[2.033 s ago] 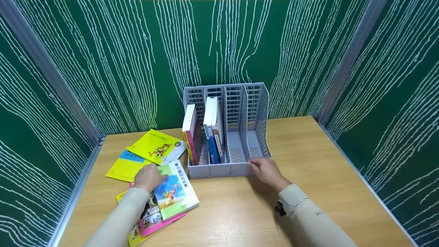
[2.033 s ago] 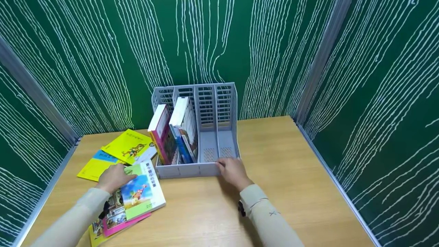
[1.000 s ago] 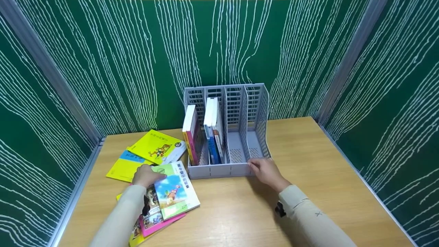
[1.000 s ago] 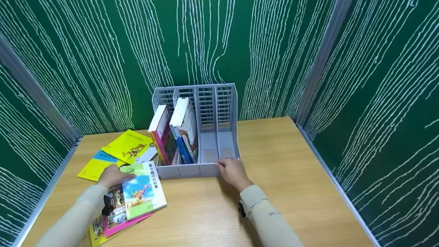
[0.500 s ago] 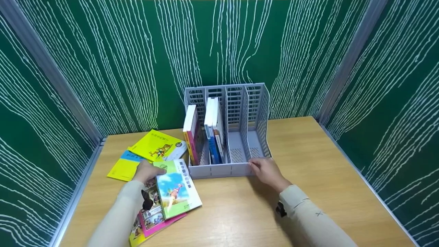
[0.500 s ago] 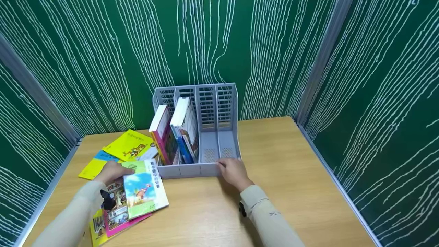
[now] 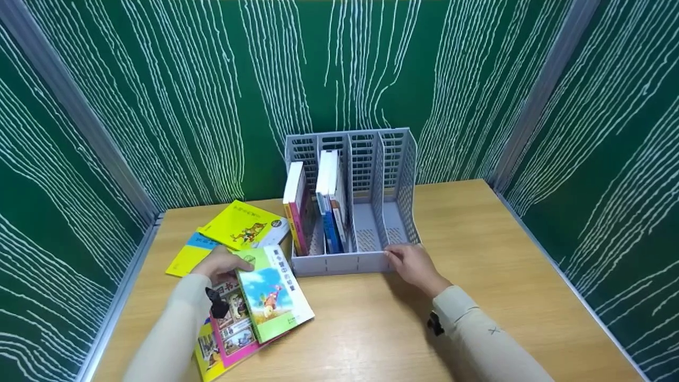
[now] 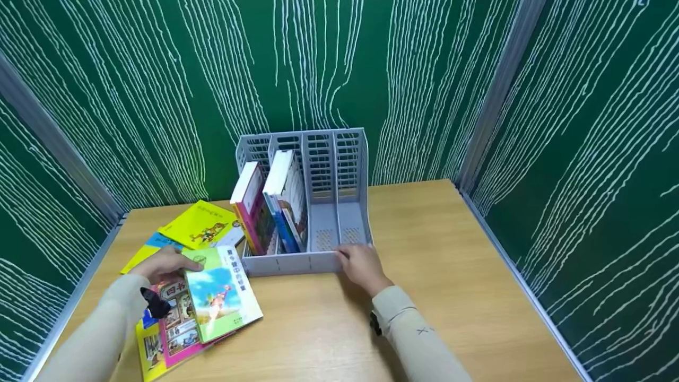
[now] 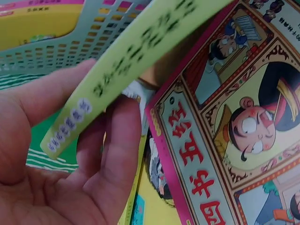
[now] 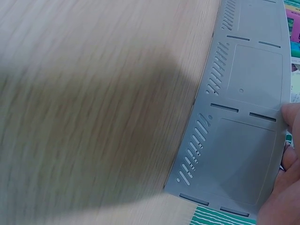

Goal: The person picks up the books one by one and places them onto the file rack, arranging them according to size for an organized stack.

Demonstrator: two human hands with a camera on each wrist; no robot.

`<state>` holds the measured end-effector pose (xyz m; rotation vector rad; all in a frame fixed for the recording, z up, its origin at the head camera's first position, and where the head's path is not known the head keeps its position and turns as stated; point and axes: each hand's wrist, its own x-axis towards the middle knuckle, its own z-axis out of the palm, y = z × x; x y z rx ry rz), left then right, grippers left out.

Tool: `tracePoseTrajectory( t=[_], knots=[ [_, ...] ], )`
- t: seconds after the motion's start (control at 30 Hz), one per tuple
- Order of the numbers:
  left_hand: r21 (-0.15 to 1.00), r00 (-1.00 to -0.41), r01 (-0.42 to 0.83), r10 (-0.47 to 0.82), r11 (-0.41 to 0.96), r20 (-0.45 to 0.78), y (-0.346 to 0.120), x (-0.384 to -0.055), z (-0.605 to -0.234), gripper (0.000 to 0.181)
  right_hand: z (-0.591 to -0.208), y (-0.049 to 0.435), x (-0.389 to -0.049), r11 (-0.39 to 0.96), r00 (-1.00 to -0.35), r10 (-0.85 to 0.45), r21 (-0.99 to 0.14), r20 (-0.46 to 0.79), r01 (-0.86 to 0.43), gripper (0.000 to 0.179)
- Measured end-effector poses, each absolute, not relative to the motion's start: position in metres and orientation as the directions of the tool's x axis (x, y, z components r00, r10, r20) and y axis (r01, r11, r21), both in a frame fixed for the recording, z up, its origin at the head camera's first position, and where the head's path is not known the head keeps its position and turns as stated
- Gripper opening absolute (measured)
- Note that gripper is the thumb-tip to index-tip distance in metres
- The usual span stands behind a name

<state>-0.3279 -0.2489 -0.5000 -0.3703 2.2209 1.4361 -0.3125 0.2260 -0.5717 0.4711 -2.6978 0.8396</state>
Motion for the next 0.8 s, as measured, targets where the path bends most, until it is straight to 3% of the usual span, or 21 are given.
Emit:
tracePoseTrajectory(
  t=[0.17,0.43,0.6,0.8],
  knots=[
    [0.762,-0.833,-0.449,0.089,0.467,-0.546,-0.255,-0.324,-0.495,0.075,-0.572,0.226,-0.313,0.777,-0.911,-0.225,-0.500,0.347,-0.382,0.021],
    [0.733,-0.804,-0.447,0.129,0.513,-0.581,-0.258,-0.318,-0.492,0.057,-0.573,0.227,-0.313,0.767,-0.916,-0.220,-0.520,0.336,-0.376,0.021],
    [0.767,-0.814,-0.419,0.173,0.486,-0.555,-0.256,-0.317,-0.490,0.047,-0.572,0.226,-0.313,0.770,-0.911,-0.220,-0.512,0.349,-0.382,0.020],
    [0.809,-0.826,-0.424,0.191,0.408,-0.530,-0.254,-0.315,-0.486,0.053,-0.571,0.226,-0.312,0.783,-0.906,-0.215,-0.490,0.364,-0.383,0.017]
  ],
)
